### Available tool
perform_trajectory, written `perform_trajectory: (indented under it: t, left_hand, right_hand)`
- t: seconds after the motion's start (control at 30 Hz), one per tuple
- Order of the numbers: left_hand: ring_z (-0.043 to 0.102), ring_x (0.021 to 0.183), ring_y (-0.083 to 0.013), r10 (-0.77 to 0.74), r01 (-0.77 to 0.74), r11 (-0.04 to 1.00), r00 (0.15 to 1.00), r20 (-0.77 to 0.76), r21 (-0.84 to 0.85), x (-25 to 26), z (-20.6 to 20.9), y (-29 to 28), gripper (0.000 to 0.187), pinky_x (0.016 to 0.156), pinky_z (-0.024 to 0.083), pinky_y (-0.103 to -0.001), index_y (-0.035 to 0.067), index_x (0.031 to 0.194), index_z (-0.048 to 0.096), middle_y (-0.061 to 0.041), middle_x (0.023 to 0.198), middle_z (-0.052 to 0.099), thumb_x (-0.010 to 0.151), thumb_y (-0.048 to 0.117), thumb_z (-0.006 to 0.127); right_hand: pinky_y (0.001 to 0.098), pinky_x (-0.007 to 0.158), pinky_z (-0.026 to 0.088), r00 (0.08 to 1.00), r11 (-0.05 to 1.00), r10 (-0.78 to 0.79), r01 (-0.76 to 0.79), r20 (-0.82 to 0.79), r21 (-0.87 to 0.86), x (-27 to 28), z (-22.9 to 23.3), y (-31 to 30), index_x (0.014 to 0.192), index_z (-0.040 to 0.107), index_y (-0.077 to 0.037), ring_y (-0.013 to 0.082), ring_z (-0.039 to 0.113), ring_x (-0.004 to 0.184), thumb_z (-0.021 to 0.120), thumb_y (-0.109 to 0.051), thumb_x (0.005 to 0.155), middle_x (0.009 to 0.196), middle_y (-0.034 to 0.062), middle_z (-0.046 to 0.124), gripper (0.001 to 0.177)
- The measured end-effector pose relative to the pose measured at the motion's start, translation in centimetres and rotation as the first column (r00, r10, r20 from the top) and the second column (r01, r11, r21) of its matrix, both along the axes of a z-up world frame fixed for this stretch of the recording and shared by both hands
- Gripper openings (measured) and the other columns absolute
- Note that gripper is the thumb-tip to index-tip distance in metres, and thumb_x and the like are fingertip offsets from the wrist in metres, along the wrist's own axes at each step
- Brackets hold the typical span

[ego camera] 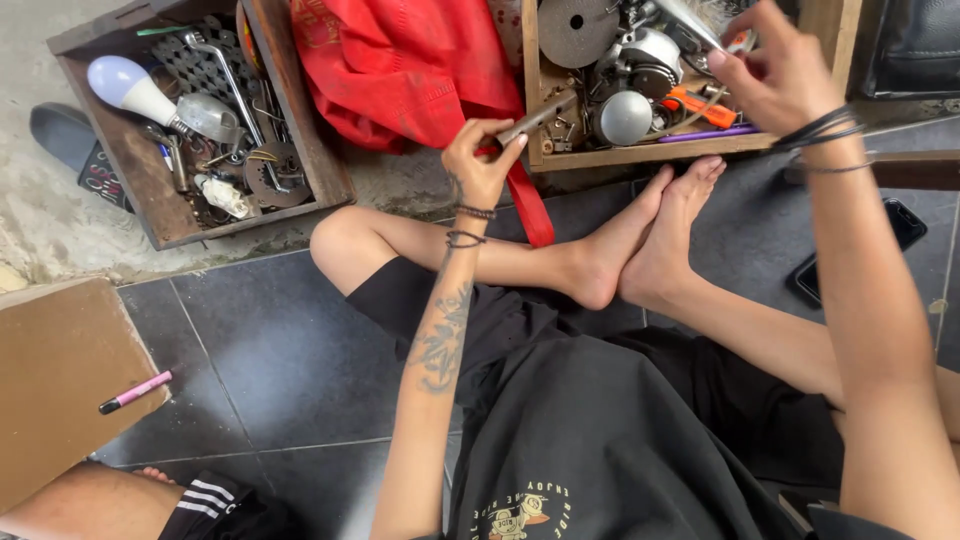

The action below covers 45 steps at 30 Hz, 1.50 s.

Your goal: The person sits on the floor and sharpens a metal tool using a hand file and a sanding disc. They hold the tool in their left hand and use the file and sanding disc with their right hand to smooth the edges.

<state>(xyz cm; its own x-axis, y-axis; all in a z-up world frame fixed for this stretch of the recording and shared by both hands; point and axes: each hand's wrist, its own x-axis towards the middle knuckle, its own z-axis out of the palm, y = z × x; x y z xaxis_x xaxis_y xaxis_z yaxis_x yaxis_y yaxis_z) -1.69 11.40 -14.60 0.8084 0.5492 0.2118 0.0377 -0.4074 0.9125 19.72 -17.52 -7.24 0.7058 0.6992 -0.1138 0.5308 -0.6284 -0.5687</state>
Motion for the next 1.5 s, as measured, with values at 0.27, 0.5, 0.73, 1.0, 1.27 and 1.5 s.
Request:
perform_trajectory:
  t: [0.27,0.5,0.73,1.0,1.27,1.5]
  left_hand:
    - [0.072,0.081,-0.0165,0.194,-0.194,0.977,0.981,-0.008,-0.091,-2.2,-1.7,-4.0,0.033,0.070,0.068,-0.027,0.004,0.108,0.075,-0.006,0.102,0.073,0.079,0.015,0.086]
    - [0.073,0.075,-0.0212,0.263,-0.257,0.958,0.964,0.031,-0.128,-2.7,-5.1,-4.3,0.034,0.060,0.066,-0.029,0.011,0.106,0.080,-0.006,0.082,0.073,0.082,0.033,0.089]
    - [0.074,0.073,-0.0225,0.326,-0.321,0.938,0.945,0.013,-0.131,-2.9,-5.6,-4.5,0.029,0.057,0.065,-0.027,0.012,0.102,0.080,-0.007,0.079,0.074,0.083,0.033,0.087]
    - [0.074,0.078,-0.0261,0.274,-0.270,0.958,0.961,0.028,-0.097,-3.0,-4.6,-5.0,0.031,0.063,0.065,-0.030,0.010,0.107,0.079,-0.009,0.086,0.074,0.086,0.031,0.086]
    - [0.073,0.077,-0.0235,0.242,-0.238,0.968,0.970,0.038,-0.081,-3.1,-4.9,-4.3,0.023,0.061,0.066,-0.028,0.009,0.109,0.079,-0.007,0.086,0.073,0.089,0.020,0.082]
    - [0.072,0.074,-0.0224,0.289,-0.275,0.945,0.956,0.055,-0.177,-2.7,-5.1,-5.0,0.026,0.058,0.065,-0.029,0.008,0.104,0.079,-0.006,0.081,0.071,0.086,0.025,0.085]
  right_hand:
    - [0.0306,0.045,0.047,0.892,0.919,-0.136,0.276,-0.430,0.282,-11.5,-3.9,9.6,0.097,0.050,-0.001,0.0169,0.055,0.047,0.040,-0.010,0.112,0.072,0.0066,0.059,0.020]
    - [0.0442,0.052,0.051,0.984,0.970,-0.128,0.099,0.121,0.222,-14.7,-7.0,11.6,0.099,0.056,-0.004,0.0394,0.068,0.062,0.054,-0.016,0.110,0.063,0.0169,0.059,0.016]
    - [0.0618,0.053,0.052,0.968,0.987,-0.153,0.161,0.199,-0.027,-20.2,-9.2,9.4,0.112,0.052,-0.007,0.0502,0.065,0.062,0.047,-0.025,0.109,0.070,0.0222,0.060,0.019]
    - [0.0551,0.056,0.052,0.963,0.978,-0.199,0.206,0.182,-0.019,-17.1,-4.2,10.5,0.093,0.047,-0.011,0.0467,0.067,0.063,0.055,-0.029,0.109,0.061,0.0174,0.058,0.025]
    - [0.0533,0.056,0.055,0.979,0.985,-0.162,0.152,0.126,0.082,-14.0,-2.3,16.2,0.103,0.048,-0.009,0.0447,0.072,0.067,0.048,-0.014,0.109,0.073,0.0162,0.064,0.009]
    - [0.0571,0.051,0.052,0.959,0.976,-0.214,0.220,0.185,-0.010,-17.6,-6.7,13.5,0.102,0.044,-0.009,0.0501,0.065,0.061,0.043,-0.020,0.112,0.074,0.0207,0.060,0.015]
